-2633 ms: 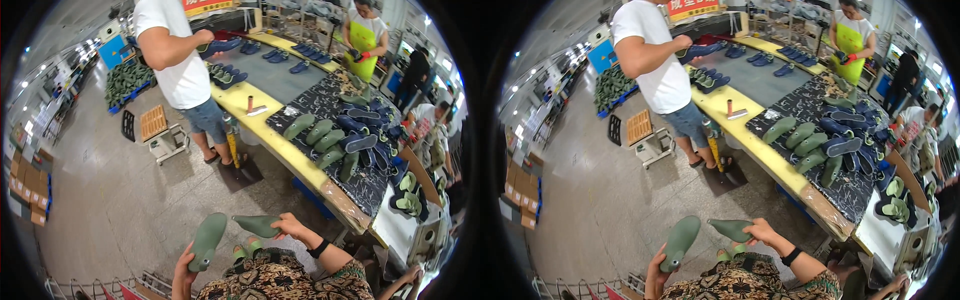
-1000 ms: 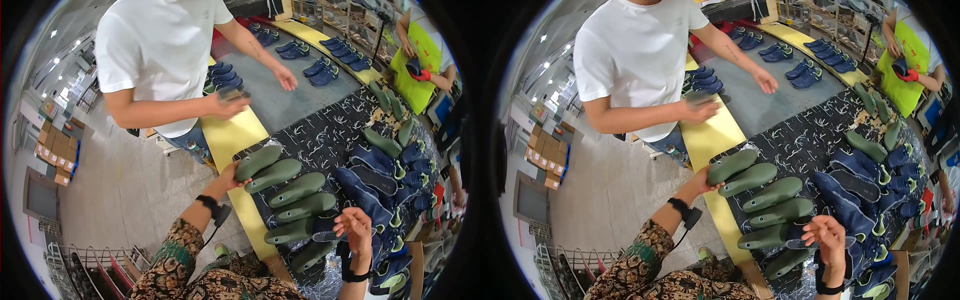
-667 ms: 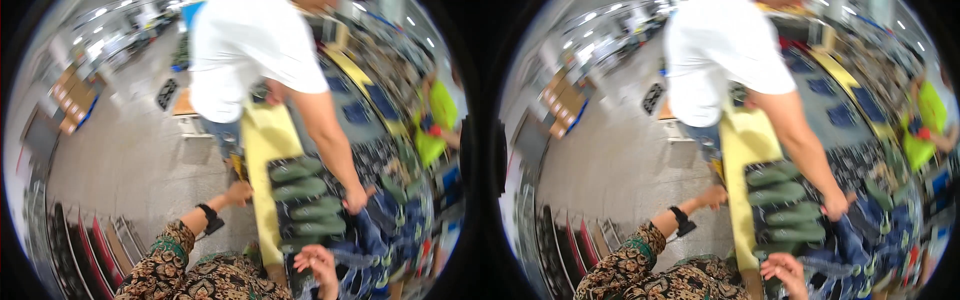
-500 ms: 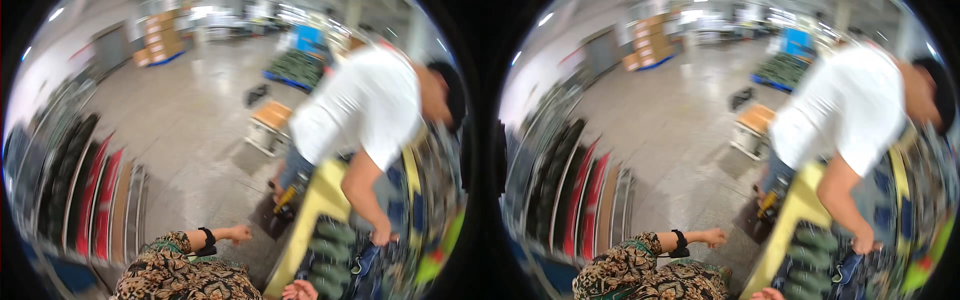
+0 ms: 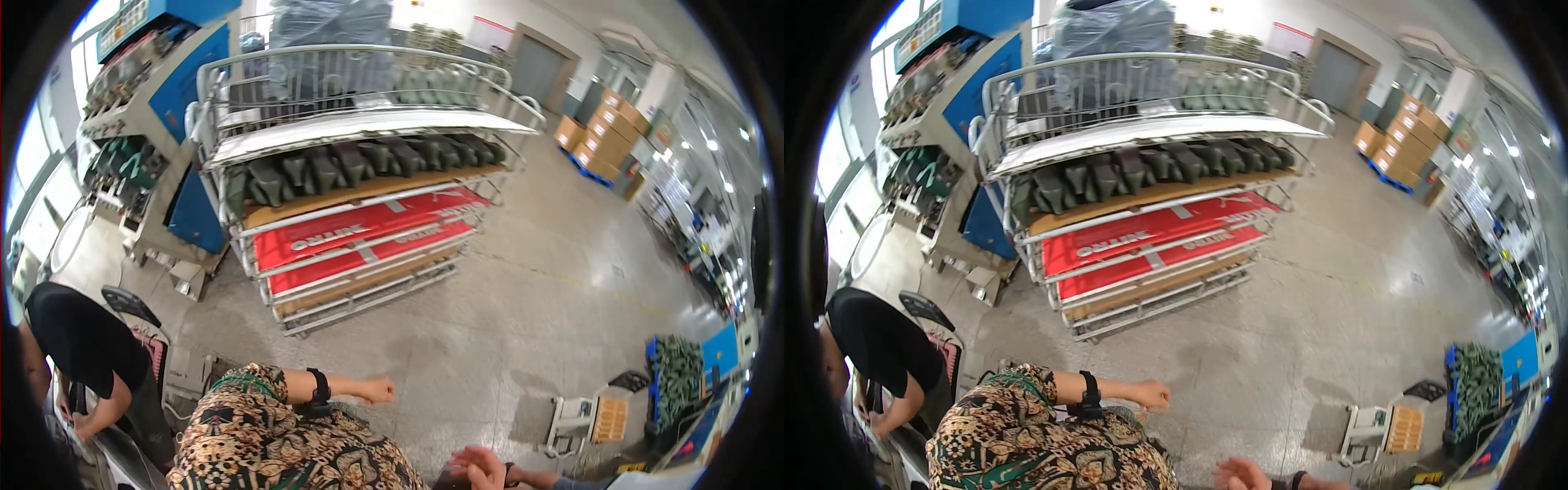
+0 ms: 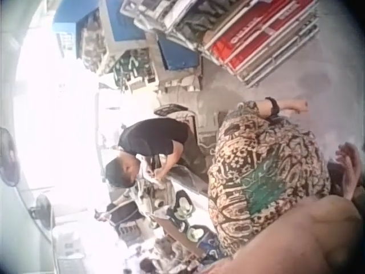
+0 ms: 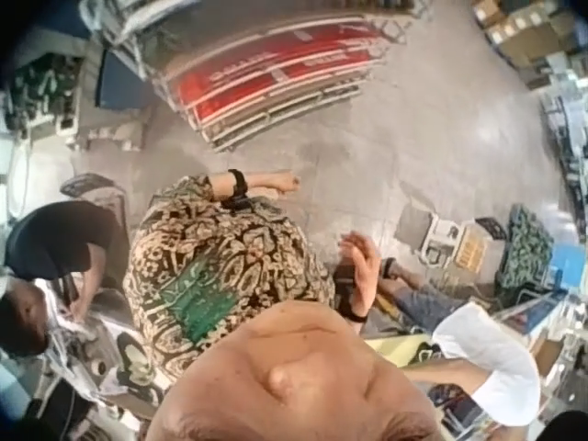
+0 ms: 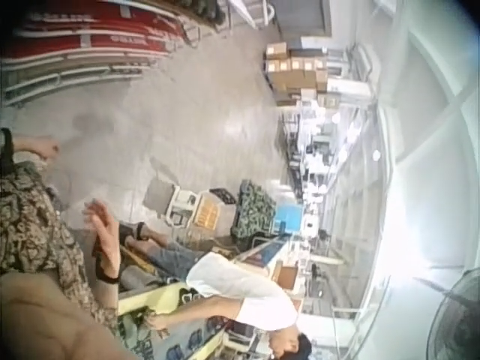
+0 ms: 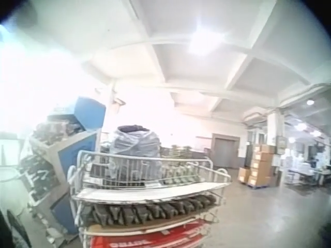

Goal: Moving shoe lasts and partially assembled shoes between a cart and a production table in a factory.

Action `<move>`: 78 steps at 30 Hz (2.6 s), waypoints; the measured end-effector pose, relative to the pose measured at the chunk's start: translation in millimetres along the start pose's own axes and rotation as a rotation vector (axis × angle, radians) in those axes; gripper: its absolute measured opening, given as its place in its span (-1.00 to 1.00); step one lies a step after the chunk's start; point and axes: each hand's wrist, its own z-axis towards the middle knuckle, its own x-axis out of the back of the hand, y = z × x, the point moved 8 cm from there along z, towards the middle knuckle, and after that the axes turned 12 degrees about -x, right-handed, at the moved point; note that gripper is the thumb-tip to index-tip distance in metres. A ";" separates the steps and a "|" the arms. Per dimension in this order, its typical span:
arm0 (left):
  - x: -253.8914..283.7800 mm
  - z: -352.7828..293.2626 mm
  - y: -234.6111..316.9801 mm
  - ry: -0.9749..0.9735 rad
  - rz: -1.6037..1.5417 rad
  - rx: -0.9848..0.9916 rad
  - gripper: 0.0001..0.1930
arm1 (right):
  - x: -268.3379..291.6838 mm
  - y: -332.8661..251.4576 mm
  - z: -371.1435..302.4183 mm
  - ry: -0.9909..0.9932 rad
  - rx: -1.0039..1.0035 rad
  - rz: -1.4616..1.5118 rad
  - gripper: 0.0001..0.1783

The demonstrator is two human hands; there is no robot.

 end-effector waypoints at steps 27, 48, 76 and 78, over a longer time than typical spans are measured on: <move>266.1 -24.4 -33.5 1.053 -0.656 0.010 -0.72 | -265.7 -278.1 631.2 -0.046 1.037 -0.931 -0.45; 393.0 66.6 108.2 0.724 -0.897 -0.481 -0.24 | -176.6 -152.6 503.4 -0.551 -0.157 0.616 -0.58; 339.0 40.5 150.6 0.027 -0.241 -0.266 0.04 | -91.1 -99.7 518.8 -0.547 -0.386 0.132 -0.33; 374.6 36.6 147.6 0.150 -0.015 -0.110 -0.17 | -82.2 -86.1 512.8 -0.496 -0.408 0.161 -0.30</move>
